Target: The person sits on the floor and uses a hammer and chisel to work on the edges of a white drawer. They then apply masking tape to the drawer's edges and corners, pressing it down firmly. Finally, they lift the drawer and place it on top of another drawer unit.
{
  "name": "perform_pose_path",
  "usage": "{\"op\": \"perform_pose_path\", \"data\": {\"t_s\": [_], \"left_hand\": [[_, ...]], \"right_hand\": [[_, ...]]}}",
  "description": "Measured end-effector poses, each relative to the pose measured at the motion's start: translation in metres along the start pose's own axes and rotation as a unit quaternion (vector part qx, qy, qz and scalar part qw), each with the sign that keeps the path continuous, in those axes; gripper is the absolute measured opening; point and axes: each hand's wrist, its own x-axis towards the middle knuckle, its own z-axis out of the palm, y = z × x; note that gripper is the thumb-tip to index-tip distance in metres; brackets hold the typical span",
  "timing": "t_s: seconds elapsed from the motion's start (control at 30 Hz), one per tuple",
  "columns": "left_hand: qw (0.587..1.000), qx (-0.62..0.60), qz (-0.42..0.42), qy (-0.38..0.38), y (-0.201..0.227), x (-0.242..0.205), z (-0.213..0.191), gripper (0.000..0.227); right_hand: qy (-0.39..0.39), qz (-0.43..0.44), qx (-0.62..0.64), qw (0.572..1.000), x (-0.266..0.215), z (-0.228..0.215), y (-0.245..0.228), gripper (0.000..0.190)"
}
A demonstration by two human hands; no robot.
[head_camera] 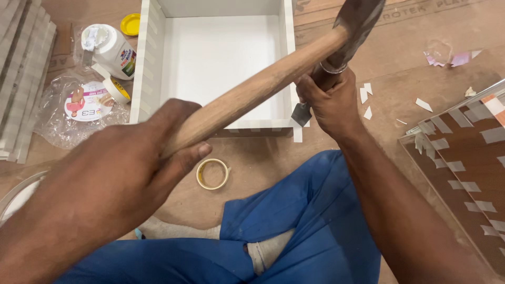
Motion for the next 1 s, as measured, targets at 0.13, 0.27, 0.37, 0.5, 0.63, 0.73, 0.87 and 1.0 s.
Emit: {"op": "perform_pose_path", "data": {"t_s": [0.13,0.27,0.37,0.5,0.63,0.73,0.87,1.0], "left_hand": [[0.981,-0.124,0.098,0.114,-0.005,0.003,0.01,0.048],[0.987,-0.071,0.108,0.095,-0.004,0.013,0.013,0.046],[1.0,-0.006,0.004,-0.014,0.006,0.018,0.01,0.045],[0.995,-0.062,0.056,0.049,0.003,0.017,0.008,0.046],[0.946,-0.186,0.193,0.182,-0.007,0.013,0.015,0.048],[0.964,-0.138,0.18,0.141,0.001,0.017,0.015,0.044],[1.0,0.003,0.019,-0.011,0.015,0.015,-0.001,0.045],[0.996,-0.084,-0.013,-0.011,0.014,0.006,-0.001,0.04]], "right_hand": [[0.031,0.024,-0.018,0.999,-0.001,0.009,-0.015,0.019],[0.035,0.032,0.041,0.998,0.005,0.005,-0.014,0.015],[0.026,0.018,0.061,0.998,0.001,0.0,-0.012,0.014],[0.009,-0.012,0.065,0.998,0.001,0.003,-0.01,0.008],[0.043,0.025,0.028,0.998,0.0,0.004,-0.012,0.016],[0.041,0.039,0.018,0.998,-0.001,0.001,-0.011,0.013],[0.017,0.019,0.007,1.0,0.002,0.003,-0.013,0.009],[0.03,0.024,0.043,0.998,-0.001,0.006,-0.016,0.016]]}}
